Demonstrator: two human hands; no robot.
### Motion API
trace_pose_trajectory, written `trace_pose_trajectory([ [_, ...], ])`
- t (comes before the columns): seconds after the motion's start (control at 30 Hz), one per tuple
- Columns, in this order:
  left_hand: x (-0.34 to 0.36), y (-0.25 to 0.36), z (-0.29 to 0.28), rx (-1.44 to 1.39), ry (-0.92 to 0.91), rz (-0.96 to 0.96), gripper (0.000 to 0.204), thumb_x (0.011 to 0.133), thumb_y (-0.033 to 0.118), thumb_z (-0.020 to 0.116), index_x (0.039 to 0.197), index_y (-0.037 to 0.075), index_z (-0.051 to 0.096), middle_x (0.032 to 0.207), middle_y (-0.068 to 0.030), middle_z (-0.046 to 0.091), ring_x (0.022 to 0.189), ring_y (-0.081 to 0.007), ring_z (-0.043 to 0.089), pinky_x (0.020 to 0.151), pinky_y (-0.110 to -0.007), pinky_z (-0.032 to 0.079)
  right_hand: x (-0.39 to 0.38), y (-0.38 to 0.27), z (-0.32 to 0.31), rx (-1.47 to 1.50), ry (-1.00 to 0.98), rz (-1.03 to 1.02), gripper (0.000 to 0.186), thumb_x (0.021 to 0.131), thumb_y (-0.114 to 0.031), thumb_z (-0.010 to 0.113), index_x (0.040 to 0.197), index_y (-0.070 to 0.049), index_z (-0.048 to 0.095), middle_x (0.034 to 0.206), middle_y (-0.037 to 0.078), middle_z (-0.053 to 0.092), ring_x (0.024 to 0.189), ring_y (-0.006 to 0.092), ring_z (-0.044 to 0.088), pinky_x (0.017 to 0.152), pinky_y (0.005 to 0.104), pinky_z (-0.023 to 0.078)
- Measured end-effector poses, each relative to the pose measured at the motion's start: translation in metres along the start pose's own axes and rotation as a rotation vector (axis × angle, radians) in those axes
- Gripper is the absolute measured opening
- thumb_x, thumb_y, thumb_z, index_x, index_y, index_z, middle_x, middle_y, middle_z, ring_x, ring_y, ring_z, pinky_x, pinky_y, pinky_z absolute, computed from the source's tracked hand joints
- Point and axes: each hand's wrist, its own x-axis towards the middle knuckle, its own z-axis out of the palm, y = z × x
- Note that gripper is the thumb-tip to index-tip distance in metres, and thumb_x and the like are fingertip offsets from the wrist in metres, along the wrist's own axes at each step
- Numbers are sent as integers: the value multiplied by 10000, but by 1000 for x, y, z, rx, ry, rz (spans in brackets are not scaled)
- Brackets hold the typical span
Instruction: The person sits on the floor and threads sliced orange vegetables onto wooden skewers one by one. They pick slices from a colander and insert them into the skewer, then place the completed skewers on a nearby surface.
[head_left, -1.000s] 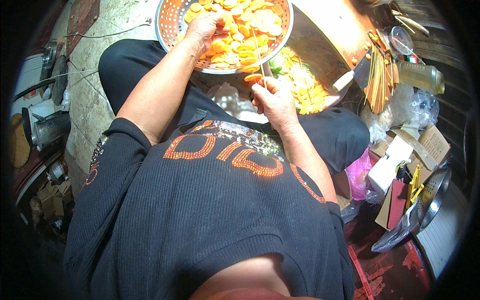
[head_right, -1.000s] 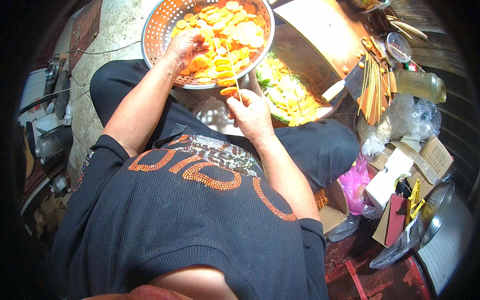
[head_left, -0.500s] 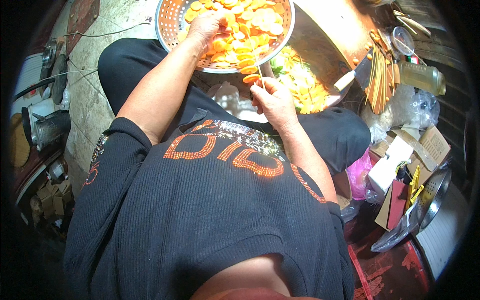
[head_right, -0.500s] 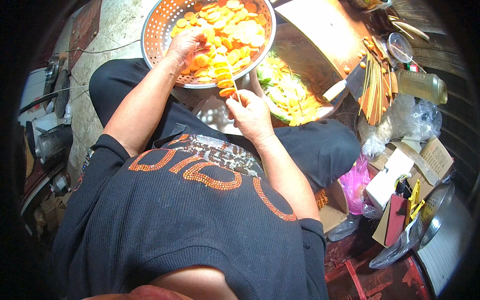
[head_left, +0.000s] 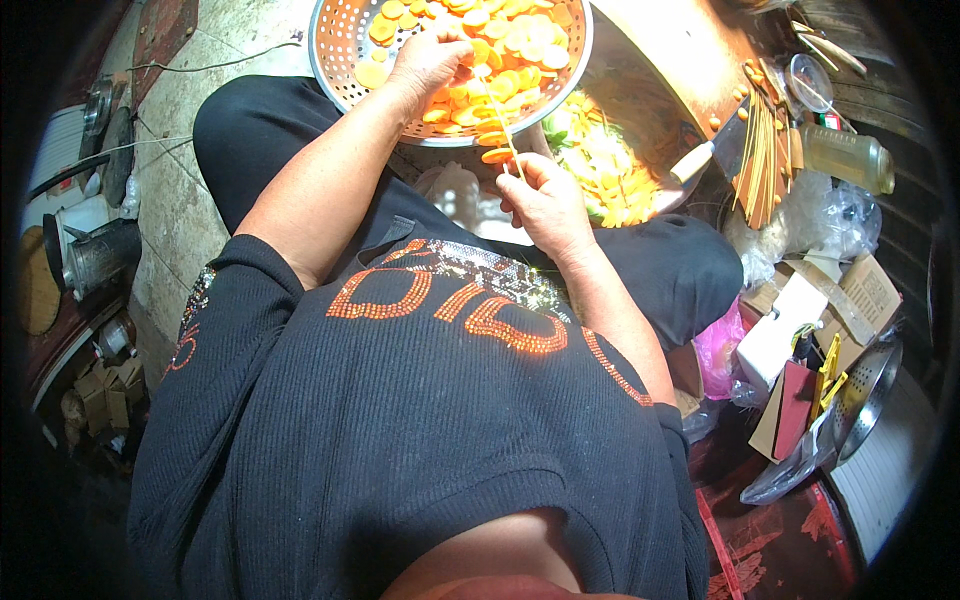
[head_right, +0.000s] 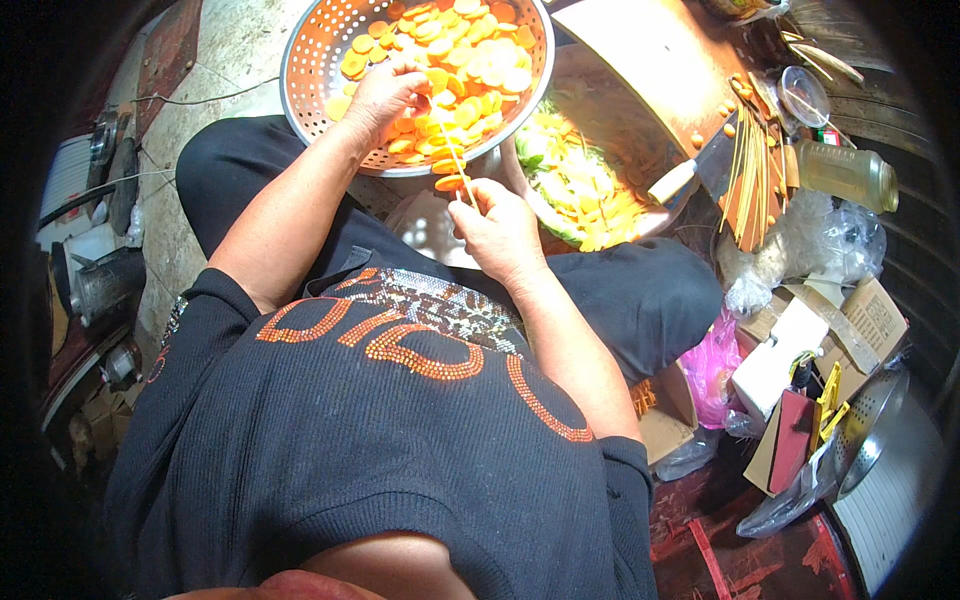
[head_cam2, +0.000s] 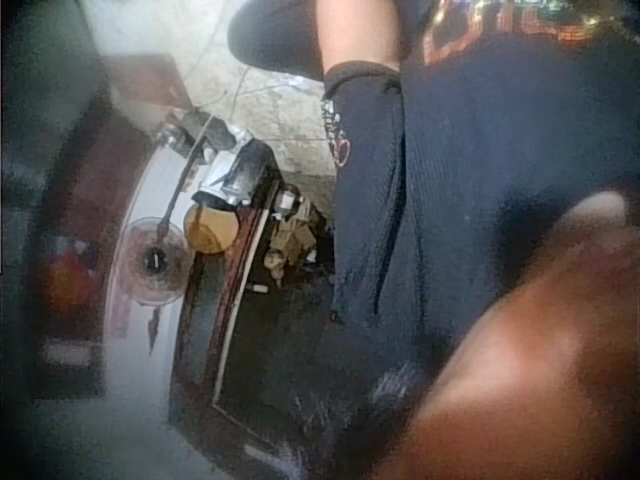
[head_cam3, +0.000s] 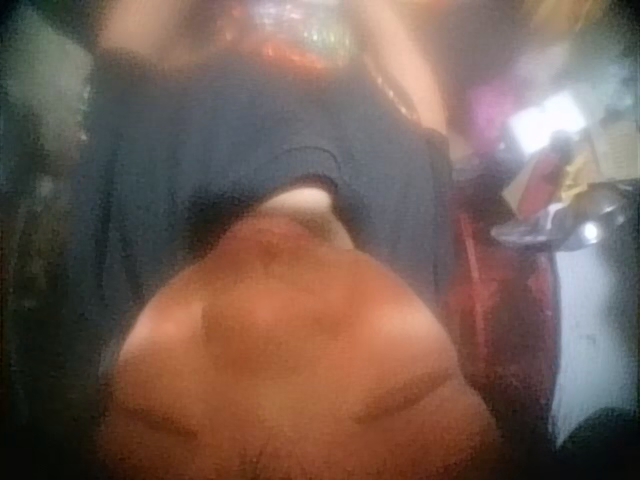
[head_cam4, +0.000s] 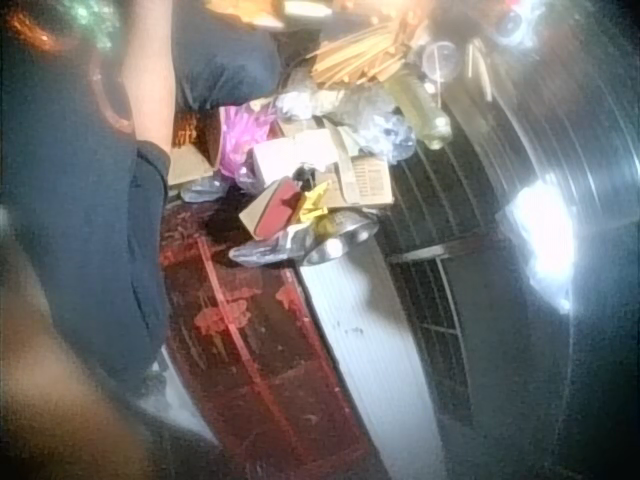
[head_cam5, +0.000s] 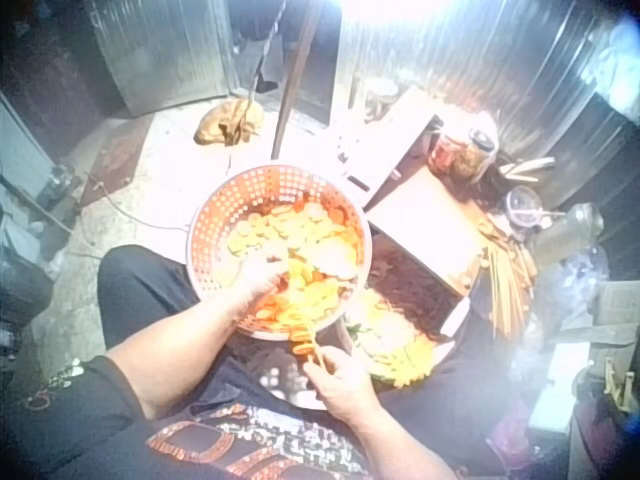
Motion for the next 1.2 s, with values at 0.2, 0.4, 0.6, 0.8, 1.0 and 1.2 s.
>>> trace_pose_trajectory([
  [0.2, 0, 0, 1, 27, 22, -24, 93, 796, 65, 581, 879, 24, 573, 790, -69, 599, 658, -151, 581, 577, -277, 476, 1, -1, 1, -53, -4, -18, 198, 821, -139, 598, 983, -30, 627, 707, 1, 602, 616, 68, 560, 567, 232, 469],
  [0.4, 6, -4, 1, 34, 17, -33, 101, 798, 74, 579, 888, 29, 569, 797, -71, 602, 655, -157, 590, 601, -277, 491, 3, -4, 0, -190, -10, -12, 219, 826, -161, 595, 1003, -36, 627, 696, 25, 616, 611, 89, 574, 591, 254, 480],
  [0.6, 7, -3, 3, 12, 10, -39, 101, 797, 65, 572, 890, 25, 572, 788, -68, 599, 645, -156, 586, 597, -271, 499, 4, -1, 1, -214, -7, -49, 227, 825, -183, 602, 1002, -44, 627, 684, 36, 618, 609, 104, 581, 603, 267, 482],
  [0.8, 9, -4, 1, -73, 2, -96, 95, 822, 105, 576, 899, 49, 582, 803, -55, 600, 663, -153, 584, 608, -274, 504, 3, -1, 0, -287, 9, -65, 230, 822, -191, 599, 994, -40, 625, 687, 48, 624, 614, 121, 592, 619, 280, 487],
  [1.0, 8, -1, -3, -193, 34, -108, 112, 803, 106, 590, 900, 51, 597, 784, -61, 626, 632, -155, 618, 615, -313, 546, 3, 4, -2, -238, 6, -87, 217, 823, -170, 585, 991, -39, 626, 679, 40, 620, 612, 111, 587, 609, 273, 484],
  [1.2, 6, 1, -7, -190, 45, -122, 75, 844, 113, 571, 894, 59, 564, 838, -41, 600, 706, -165, 605, 665, -335, 545, -3, -6, -2, 40, 26, -35, 127, 872, -125, 569, 951, -28, 587, 664, 4, 564, 531, 59, 495, 467, 189, 402],
])
